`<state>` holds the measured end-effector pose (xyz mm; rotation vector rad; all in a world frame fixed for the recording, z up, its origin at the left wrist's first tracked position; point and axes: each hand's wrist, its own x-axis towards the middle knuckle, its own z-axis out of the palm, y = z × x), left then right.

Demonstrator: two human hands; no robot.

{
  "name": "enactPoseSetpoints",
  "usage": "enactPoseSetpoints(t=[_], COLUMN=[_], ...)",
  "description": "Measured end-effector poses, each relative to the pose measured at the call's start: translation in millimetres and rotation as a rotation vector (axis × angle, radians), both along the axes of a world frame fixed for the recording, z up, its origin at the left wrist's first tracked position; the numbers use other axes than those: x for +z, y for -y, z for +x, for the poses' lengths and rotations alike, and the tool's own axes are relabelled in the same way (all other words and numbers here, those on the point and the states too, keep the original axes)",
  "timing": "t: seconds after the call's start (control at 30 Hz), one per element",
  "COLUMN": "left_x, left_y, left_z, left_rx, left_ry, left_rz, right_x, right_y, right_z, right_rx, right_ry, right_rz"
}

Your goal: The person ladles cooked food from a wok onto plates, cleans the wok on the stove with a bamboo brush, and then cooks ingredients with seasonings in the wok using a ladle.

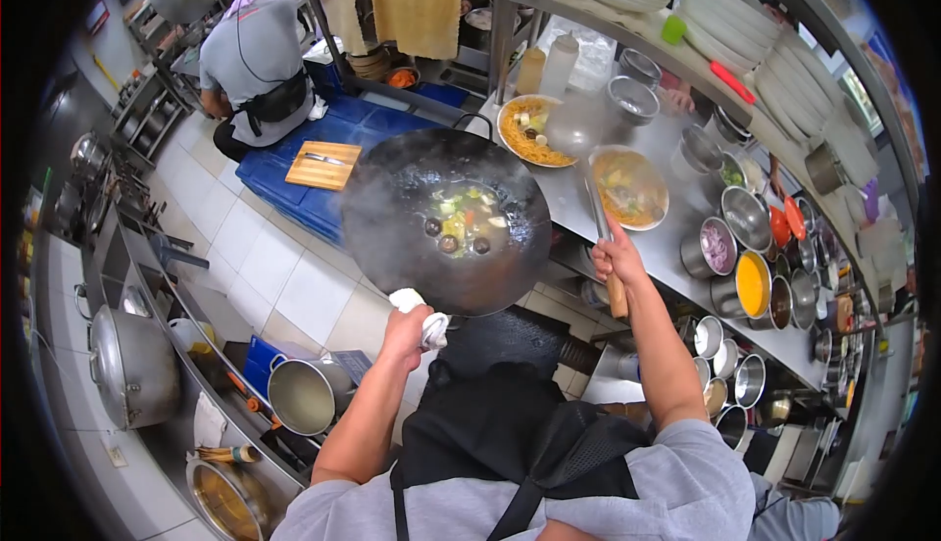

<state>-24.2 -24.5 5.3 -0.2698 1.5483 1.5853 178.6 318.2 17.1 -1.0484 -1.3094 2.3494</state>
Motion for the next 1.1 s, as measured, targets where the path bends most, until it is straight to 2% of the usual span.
enactPoseSetpoints(t=[0.1, 0.13, 0.2, 0.27, 0.33, 0.37, 0.5, 0.57, 0.73, 0.8, 0.93, 1.0, 1.1], left_x=[3.0, 6.6, 8.7, 4.6, 6.6, 7.2, 1.7, -1.4, 2.1, 2.8, -3.7, -8.5, -14.4], left_y=[-1.6, -2.7, -4.1, -3.9, -4.4, -4.0, -2.1, -2.1, -3.6, -4.9, -2.9, 0.0, 2.3], left_z=[0.9, 2.1, 2.1, 2.3, 2.4, 2.7, 2.1, 1.7, 5.4, 7.7, 5.8, 5.6, 4.4], left_rx=[-0.019, -0.013, -0.013, -0.002, -0.010, -0.013, 0.000, -0.011, 0.030, 0.027, 0.021, 0.013, 0.023], left_ry=[-0.013, -0.006, -0.005, 0.010, 0.003, -0.002, -0.003, 0.003, -0.012, -0.010, 0.025, 0.007, 0.008], left_rz=[-0.003, -0.005, -0.006, 0.006, -0.006, -0.020, 0.009, 0.015, 0.005, -0.004, -0.011, -0.012, 0.010], right_x=[-2.1, 0.2, 5.8, -2.8, -9.9, -14.4, -11.0, -5.0, -11.0, -9.7, 18.7, 34.8, 39.3], right_y=[4.9, 5.2, 4.4, -8.9, -20.4, -23.7, -24.7, -28.7, -23.6, -23.6, -21.2, -20.9, -33.9], right_z=[-2.7, -0.7, 2.3, 10.7, 15.7, 18.1, 18.7, 16.3, 14.9, 23.9, 82.9, 109.8, 139.5], right_rx=[0.068, 0.061, 0.184, 0.179, 0.177, 0.222, 0.254, 0.173, 0.114, 0.028, -0.028, -0.004, 0.076], right_ry=[0.227, 0.221, 0.305, 0.269, 0.116, 0.194, 0.205, 0.058, -0.059, -0.201, -0.241, 0.182, 0.538], right_rz=[0.319, 0.311, 0.525, 0.480, 0.214, 0.340, 0.362, 0.082, 0.038, -0.111, -0.041, 0.349, 0.675])
